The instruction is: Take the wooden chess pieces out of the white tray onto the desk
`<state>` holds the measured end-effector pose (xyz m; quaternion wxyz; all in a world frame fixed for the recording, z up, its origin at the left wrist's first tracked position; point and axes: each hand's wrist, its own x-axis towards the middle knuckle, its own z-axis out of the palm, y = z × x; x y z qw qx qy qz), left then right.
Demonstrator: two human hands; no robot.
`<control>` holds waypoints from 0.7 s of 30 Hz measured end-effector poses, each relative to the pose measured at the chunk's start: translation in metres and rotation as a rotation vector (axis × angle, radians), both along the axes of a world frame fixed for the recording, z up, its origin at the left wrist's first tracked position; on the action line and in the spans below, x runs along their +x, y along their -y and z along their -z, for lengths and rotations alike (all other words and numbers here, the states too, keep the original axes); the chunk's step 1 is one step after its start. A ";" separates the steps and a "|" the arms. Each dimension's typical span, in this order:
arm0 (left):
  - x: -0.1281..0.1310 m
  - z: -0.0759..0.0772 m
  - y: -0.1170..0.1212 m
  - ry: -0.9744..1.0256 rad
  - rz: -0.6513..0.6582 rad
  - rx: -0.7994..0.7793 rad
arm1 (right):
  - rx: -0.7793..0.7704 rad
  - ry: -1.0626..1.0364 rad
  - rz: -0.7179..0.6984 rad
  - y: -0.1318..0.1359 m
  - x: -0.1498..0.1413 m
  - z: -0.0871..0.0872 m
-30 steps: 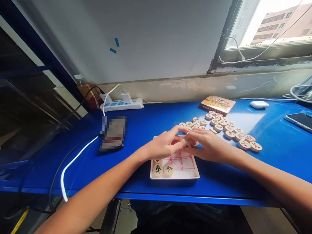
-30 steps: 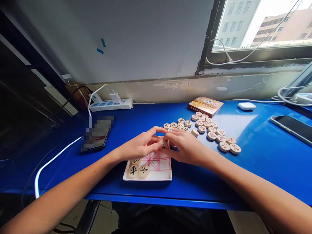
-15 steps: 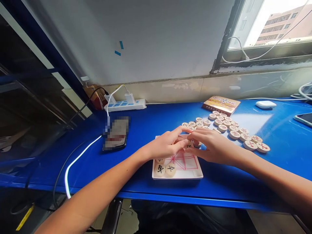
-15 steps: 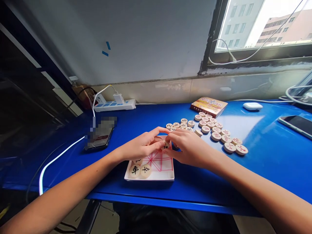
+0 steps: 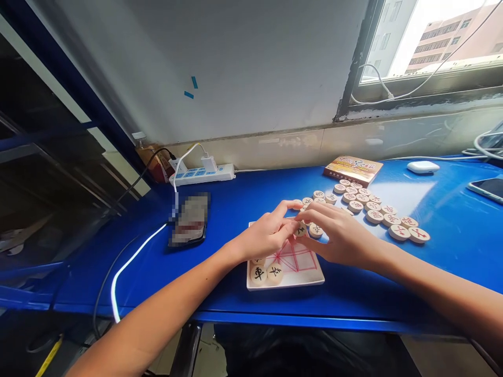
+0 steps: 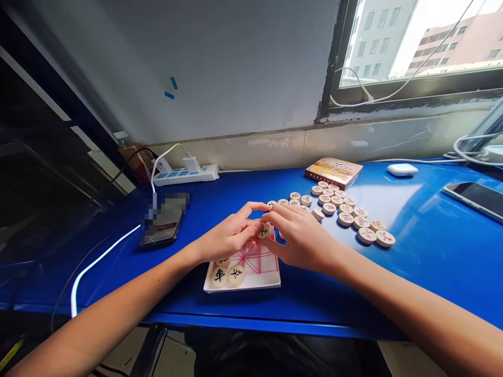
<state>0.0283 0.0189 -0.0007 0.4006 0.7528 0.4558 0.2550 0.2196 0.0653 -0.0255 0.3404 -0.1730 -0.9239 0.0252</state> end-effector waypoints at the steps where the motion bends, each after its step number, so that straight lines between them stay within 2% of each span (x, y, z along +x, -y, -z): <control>1: 0.000 -0.001 0.000 -0.005 -0.002 -0.003 | 0.013 -0.017 0.010 0.001 -0.001 0.000; 11: 0.002 -0.011 0.006 -0.047 0.033 -0.010 | 0.139 -0.061 0.055 0.007 -0.004 0.005; 16: 0.001 -0.009 0.004 -0.257 0.061 0.148 | 0.252 -0.048 0.084 0.010 -0.003 0.004; 21: 0.001 -0.008 0.002 -0.293 0.053 0.177 | 0.213 -0.060 0.104 0.009 -0.001 0.005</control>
